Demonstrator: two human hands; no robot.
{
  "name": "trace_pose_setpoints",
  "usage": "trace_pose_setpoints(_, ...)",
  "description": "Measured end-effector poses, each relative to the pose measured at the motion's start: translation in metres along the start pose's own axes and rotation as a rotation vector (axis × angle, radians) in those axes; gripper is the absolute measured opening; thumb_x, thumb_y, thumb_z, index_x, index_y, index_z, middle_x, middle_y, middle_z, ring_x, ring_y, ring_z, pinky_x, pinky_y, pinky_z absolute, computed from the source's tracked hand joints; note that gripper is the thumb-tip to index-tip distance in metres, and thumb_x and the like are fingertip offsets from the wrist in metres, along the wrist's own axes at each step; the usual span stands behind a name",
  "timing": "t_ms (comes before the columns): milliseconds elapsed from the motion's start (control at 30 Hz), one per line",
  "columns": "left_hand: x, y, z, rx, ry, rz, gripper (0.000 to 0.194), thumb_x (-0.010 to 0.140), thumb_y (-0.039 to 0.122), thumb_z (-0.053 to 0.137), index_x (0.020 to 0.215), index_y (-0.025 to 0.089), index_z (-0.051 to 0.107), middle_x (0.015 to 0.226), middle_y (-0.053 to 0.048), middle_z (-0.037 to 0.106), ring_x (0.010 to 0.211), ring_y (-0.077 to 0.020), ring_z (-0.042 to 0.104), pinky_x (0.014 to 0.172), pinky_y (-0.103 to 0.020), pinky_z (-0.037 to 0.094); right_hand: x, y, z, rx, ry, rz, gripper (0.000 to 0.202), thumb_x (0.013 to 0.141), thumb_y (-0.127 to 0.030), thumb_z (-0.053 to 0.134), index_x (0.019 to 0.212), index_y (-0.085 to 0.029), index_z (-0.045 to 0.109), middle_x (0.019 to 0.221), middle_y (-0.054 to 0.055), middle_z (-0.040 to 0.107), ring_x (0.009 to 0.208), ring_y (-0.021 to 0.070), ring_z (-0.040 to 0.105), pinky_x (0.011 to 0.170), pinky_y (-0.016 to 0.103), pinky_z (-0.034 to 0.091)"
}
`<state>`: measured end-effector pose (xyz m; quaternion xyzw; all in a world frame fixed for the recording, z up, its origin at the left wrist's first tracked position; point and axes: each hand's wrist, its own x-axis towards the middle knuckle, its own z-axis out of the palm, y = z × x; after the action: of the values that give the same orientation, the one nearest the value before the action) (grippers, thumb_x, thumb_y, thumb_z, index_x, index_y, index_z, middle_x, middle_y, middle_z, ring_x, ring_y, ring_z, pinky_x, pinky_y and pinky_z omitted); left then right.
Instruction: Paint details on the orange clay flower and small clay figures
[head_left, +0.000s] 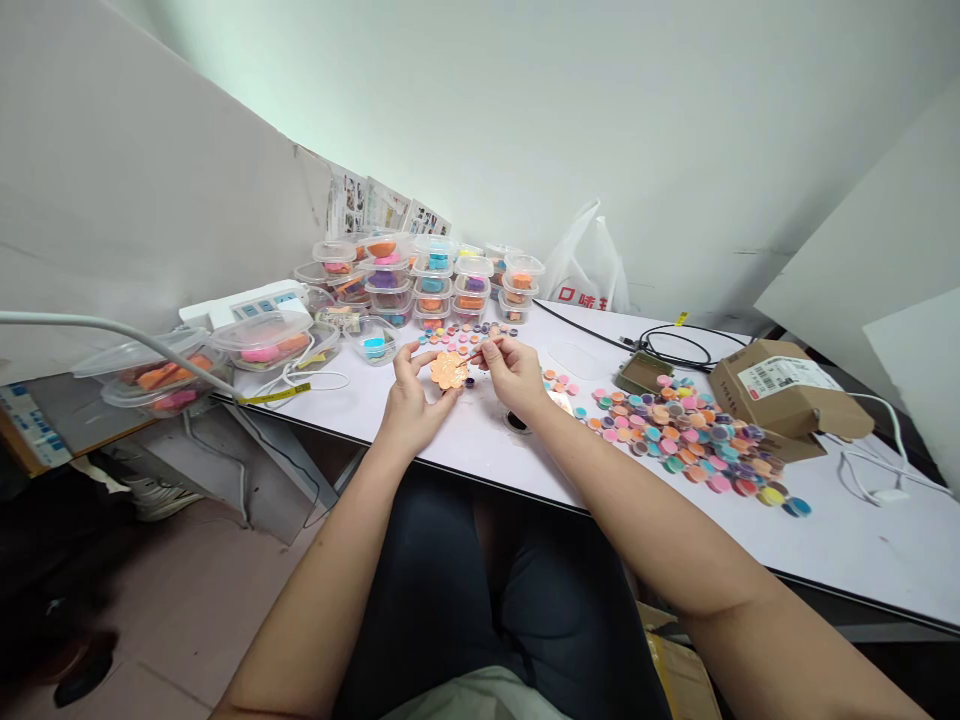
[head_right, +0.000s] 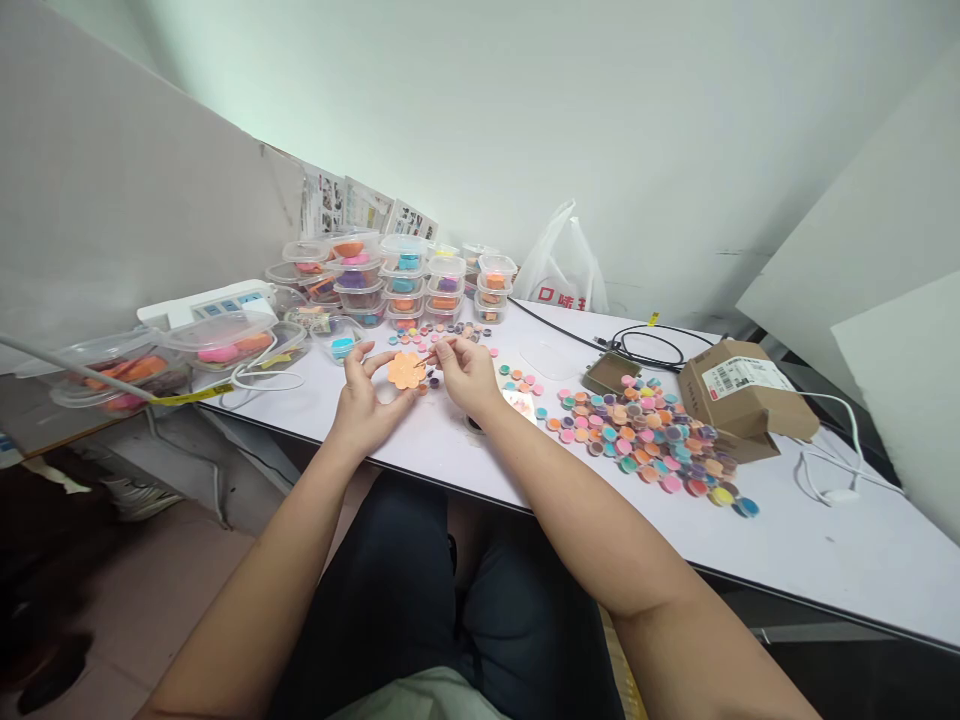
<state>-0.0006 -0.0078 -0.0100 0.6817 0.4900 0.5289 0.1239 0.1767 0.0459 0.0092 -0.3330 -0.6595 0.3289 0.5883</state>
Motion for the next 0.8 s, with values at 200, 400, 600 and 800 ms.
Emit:
trace_pose_setpoints(200,0.0,0.001,-0.001,-0.005,-0.007,0.002,0.082,0.081,0.029,0.078,0.142,0.027,0.024,0.135,-0.016,0.064,0.131,-0.0273,0.061,0.109,-0.049,0.047,0.001,-0.002,-0.002,-0.023,0.098,-0.003,0.053,0.089,-0.073,0.055,0.081,-0.021,0.063,0.076,0.005,0.071,0.071,0.0175,0.066,0.073,0.034,0.054)
trace_pose_setpoints(400,0.0,0.003,-0.001,-0.004,-0.018,0.019,0.081,0.081,0.029,0.078,0.141,0.026,0.024,0.133,-0.016,0.065,0.131,-0.0268,0.06,0.109,-0.048,0.047,0.0,-0.006,-0.002,-0.115,-0.027,-0.029,0.056,0.09,-0.074,0.052,0.075,-0.021,0.063,0.069,0.003,0.067,0.065,0.0164,0.06,0.065,0.032,0.048)
trace_pose_setpoints(600,-0.001,0.001,0.0,0.0,-0.027,0.026,0.082,0.081,0.029,0.079,0.142,0.026,0.023,0.133,-0.015,0.065,0.132,-0.0266,0.059,0.11,-0.049,0.046,0.001,-0.006,-0.006,-0.133,0.172,-0.024,0.058,0.089,-0.075,0.053,0.066,-0.022,0.057,0.062,0.001,0.06,0.06,0.0151,0.053,0.062,0.032,0.044)
trace_pose_setpoints(800,0.0,0.0,0.0,-0.022,-0.057,0.05,0.085,0.08,0.029,0.08,0.142,0.026,0.023,0.138,-0.017,0.06,0.133,-0.0274,0.059,0.11,-0.047,0.046,-0.002,-0.01,-0.002,-0.178,-0.026,-0.036,0.059,0.09,-0.074,0.052,0.064,-0.022,0.056,0.059,0.0,0.056,0.057,0.014,0.048,0.057,0.03,0.039)
